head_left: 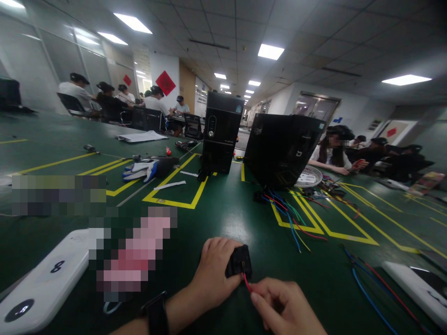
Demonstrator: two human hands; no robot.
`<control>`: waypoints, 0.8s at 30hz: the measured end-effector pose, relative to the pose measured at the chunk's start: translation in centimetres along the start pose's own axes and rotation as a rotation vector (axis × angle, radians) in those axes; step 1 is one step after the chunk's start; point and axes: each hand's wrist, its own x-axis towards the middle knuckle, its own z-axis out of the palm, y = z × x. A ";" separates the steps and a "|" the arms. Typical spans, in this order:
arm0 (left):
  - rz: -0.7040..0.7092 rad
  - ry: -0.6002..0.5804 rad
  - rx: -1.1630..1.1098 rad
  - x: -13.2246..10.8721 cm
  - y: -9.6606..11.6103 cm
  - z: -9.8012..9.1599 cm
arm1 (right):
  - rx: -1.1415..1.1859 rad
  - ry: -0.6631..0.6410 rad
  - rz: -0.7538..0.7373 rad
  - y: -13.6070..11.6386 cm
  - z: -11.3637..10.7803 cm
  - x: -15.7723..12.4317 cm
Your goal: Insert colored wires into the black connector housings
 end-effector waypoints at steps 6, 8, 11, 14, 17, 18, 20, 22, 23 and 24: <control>0.009 0.004 -0.001 0.0 0.0 -0.1 | -0.215 0.008 0.015 -0.3 -1.3 -0.1; 0.014 0.005 0.008 -0.1 0.0 0.0 | -0.247 0.054 0.017 -0.5 -1.9 -0.2; 0.015 0.002 0.021 -0.2 0.0 0.0 | -0.215 0.120 0.011 -0.8 -2.2 -0.3; 0.009 0.000 0.028 -0.3 0.1 0.1 | -0.083 0.124 0.061 -1.1 -1.8 -0.3; 0.004 0.001 0.028 -0.2 0.1 0.1 | 0.104 0.039 0.170 -1.1 -1.0 -0.3; 0.005 0.001 0.027 -0.2 0.2 0.1 | 0.132 0.017 0.180 -1.0 -0.7 -0.3; 0.009 -0.003 0.024 -0.2 0.2 0.0 | 0.114 -0.002 0.136 -0.7 -0.4 -0.2; 0.011 -0.009 0.020 -0.2 0.2 -0.1 | 0.045 -0.018 0.073 -0.3 -0.5 -0.1; 0.009 -0.011 0.020 -0.1 0.2 -0.1 | 0.006 -0.027 0.053 -0.2 -0.6 -0.1; 0.006 -0.012 0.019 -0.1 0.2 -0.2 | -0.036 -0.034 0.043 -0.1 -0.9 0.0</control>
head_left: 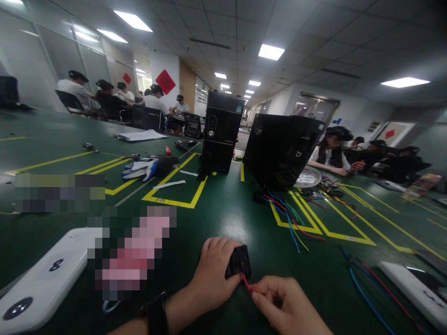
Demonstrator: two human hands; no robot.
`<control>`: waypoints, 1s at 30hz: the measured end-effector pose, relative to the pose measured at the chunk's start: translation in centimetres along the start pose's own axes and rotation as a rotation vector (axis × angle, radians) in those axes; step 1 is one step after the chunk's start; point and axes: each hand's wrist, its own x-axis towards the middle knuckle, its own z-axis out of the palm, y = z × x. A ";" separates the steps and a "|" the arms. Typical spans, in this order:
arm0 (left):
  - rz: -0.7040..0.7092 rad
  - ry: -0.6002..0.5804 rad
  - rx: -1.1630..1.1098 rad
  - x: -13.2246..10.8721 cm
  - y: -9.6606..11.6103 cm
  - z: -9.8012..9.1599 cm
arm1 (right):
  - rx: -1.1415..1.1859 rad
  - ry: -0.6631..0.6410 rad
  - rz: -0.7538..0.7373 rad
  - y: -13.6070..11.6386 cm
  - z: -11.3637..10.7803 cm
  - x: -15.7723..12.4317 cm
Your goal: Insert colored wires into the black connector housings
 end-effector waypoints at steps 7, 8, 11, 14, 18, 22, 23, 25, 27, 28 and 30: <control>-0.001 0.000 -0.008 0.0 0.0 0.1 | -0.162 0.103 0.038 -0.6 -1.6 -0.2; 0.000 0.001 -0.009 0.0 0.0 0.1 | -0.118 0.108 0.034 -0.7 -1.5 -0.2; -0.002 0.001 -0.008 0.0 0.1 0.0 | 0.041 0.100 0.017 -0.8 -0.7 -0.2; -0.003 0.001 -0.009 0.0 0.2 -0.1 | 0.075 0.062 -0.030 -0.5 0.1 -0.2; -0.003 0.007 -0.017 0.0 0.3 -0.1 | -0.053 -0.030 -0.081 -0.3 0.3 -0.2; 0.008 0.015 -0.013 0.0 0.1 0.0 | -0.178 -0.013 -0.032 -0.4 -0.4 -0.3; 0.009 0.015 -0.012 0.0 0.1 0.1 | -0.186 0.008 -0.022 -0.4 -0.6 -0.3; 0.007 0.019 -0.013 0.0 -0.1 0.2 | -0.170 0.066 -0.028 -0.6 -1.0 -0.3; 0.005 0.026 -0.018 0.0 -0.2 0.2 | -0.124 0.122 -0.063 -0.7 -1.1 -0.4; 0.007 0.029 -0.021 0.0 -0.3 0.2 | -0.101 0.139 -0.081 -0.7 -1.0 -0.4; 0.010 0.033 -0.025 0.0 -0.3 0.2 | -0.068 0.143 -0.107 -0.6 -0.6 -0.5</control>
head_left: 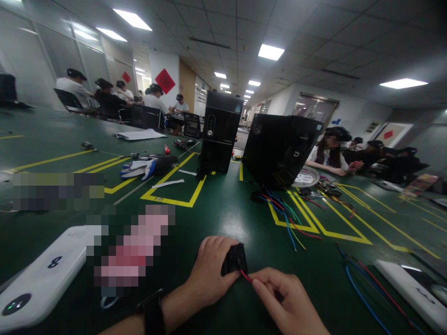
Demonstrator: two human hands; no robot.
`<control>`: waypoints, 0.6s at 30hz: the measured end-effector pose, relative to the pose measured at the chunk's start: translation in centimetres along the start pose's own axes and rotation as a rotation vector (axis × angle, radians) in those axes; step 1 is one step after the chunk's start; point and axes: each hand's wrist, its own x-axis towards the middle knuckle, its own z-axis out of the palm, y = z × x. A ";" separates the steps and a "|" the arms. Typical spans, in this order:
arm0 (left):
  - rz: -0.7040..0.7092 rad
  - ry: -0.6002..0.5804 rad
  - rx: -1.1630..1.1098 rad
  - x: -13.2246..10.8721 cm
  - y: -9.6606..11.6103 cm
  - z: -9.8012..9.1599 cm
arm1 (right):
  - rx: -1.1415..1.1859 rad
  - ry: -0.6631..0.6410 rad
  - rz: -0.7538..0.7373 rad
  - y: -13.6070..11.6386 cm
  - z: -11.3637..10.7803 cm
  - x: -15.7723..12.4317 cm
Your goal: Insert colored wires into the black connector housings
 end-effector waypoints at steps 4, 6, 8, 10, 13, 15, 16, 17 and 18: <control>0.003 0.000 -0.004 0.0 0.2 0.0 | 0.011 -0.068 -0.025 0.3 0.6 -0.1; -0.001 0.002 -0.005 0.0 0.2 0.0 | -0.009 -0.113 -0.017 0.5 0.6 0.0; -0.004 0.003 -0.008 0.0 0.2 0.0 | -0.067 -0.132 0.008 0.6 0.4 0.2; -0.005 0.004 -0.012 -0.1 0.2 0.0 | -0.141 -0.115 0.031 0.6 0.0 0.3; -0.006 0.009 -0.011 0.0 0.1 0.0 | -0.150 -0.057 0.066 0.4 -0.5 0.4; -0.006 0.012 -0.008 0.0 0.1 0.0 | -0.073 -0.017 0.097 0.2 -0.6 0.4; -0.005 0.010 -0.006 0.0 0.1 0.0 | -0.023 0.000 0.111 0.1 -0.6 0.5; -0.003 0.008 -0.004 0.0 0.1 0.0 | 0.028 0.013 0.125 0.0 -0.5 0.5; -0.001 0.007 -0.001 0.1 0.1 0.0 | 0.080 0.016 0.142 0.0 -0.3 0.4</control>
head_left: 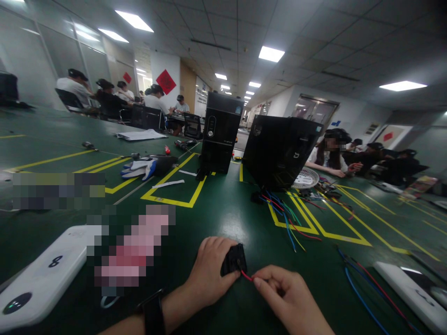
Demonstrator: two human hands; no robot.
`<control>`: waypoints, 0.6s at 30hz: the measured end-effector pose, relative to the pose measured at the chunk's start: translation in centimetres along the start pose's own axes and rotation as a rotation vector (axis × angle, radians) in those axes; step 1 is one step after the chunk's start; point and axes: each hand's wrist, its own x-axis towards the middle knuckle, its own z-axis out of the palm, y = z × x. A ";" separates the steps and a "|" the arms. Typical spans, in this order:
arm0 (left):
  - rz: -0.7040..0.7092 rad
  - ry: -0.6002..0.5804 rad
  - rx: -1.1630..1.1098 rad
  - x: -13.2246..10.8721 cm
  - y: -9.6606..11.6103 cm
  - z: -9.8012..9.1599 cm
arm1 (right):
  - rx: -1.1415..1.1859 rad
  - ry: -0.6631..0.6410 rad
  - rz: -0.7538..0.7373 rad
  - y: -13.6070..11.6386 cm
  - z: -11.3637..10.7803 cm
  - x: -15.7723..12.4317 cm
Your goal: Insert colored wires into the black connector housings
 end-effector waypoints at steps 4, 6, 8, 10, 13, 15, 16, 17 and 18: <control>0.001 0.004 0.005 0.0 0.0 0.1 | 0.152 -0.084 0.064 0.3 1.4 -0.2; 0.004 0.005 -0.003 -0.1 -0.1 0.2 | 0.178 -0.150 0.072 0.6 1.8 -0.3; 0.003 0.004 -0.012 0.0 -0.2 0.1 | 0.173 -0.190 0.090 0.8 1.8 -0.3; -0.003 0.005 -0.019 0.0 -0.3 0.1 | 0.137 -0.165 0.094 0.9 1.2 -0.1; -0.005 0.003 -0.029 0.0 -0.4 0.1 | 0.074 -0.025 0.038 0.9 0.0 0.3; -0.005 0.001 -0.028 -0.1 -0.4 0.1 | 0.064 0.050 0.014 0.8 -0.5 0.5; -0.007 0.002 -0.025 -0.1 -0.4 0.1 | 0.069 0.059 0.017 0.7 -0.6 0.4; -0.009 0.004 -0.022 -0.2 -0.4 0.2 | 0.074 0.052 0.023 0.6 -0.5 0.4; -0.011 0.006 -0.019 -0.2 -0.4 0.2 | 0.083 0.031 0.032 0.6 -0.3 0.3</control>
